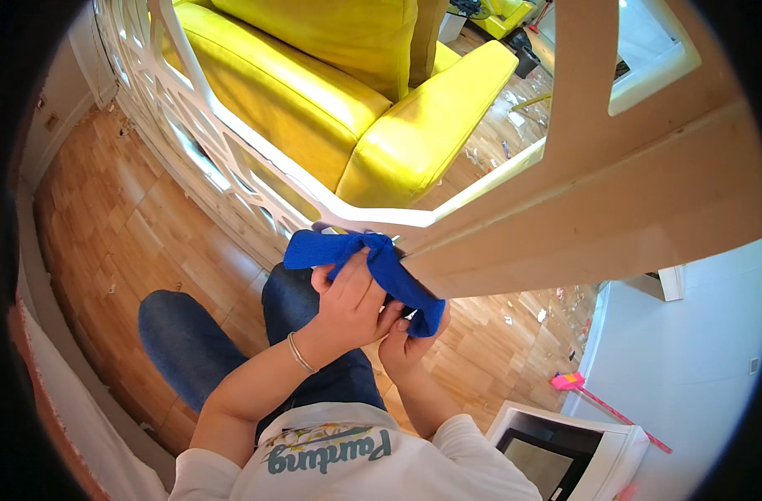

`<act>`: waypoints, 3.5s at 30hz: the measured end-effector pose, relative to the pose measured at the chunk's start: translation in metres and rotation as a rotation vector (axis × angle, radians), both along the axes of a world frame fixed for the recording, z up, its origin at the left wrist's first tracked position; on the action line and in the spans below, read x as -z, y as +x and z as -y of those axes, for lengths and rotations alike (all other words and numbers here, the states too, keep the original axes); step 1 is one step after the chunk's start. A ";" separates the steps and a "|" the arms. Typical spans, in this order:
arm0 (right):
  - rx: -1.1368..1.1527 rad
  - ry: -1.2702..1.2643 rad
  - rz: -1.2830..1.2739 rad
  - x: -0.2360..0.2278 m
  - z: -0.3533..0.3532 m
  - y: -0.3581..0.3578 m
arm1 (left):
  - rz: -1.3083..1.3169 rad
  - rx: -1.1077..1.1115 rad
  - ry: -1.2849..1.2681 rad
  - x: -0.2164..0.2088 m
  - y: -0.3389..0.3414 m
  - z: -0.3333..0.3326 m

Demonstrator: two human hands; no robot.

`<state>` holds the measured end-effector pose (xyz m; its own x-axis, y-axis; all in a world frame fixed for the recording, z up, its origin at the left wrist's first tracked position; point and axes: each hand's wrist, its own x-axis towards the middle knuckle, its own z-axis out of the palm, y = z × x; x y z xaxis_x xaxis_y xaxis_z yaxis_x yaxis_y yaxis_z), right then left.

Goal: The person smooths a white duvet on a bed, then uses a blue cloth to wipe a glass coffee table and a yellow armchair. The person continues wiping the white decorative frame of the chair.

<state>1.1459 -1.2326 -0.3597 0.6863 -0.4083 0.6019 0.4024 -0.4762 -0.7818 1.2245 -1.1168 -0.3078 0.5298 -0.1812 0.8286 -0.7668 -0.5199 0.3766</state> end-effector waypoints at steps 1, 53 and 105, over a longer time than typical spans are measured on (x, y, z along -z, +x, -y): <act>0.015 -0.021 -0.021 0.000 -0.001 0.000 | 0.029 -0.043 0.027 0.001 0.000 -0.003; -0.153 -0.180 -0.141 0.089 -0.003 -0.021 | -0.379 0.235 -0.045 0.097 0.003 0.017; -0.189 -0.245 0.266 0.041 -0.047 0.011 | -0.384 0.462 -0.047 0.034 0.036 -0.026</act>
<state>1.1570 -1.1857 -0.4007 0.5432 -0.1120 0.8321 0.6736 -0.5335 -0.5115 1.2602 -1.0911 -0.3421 0.6678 -0.4318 0.6062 -0.7139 -0.1413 0.6858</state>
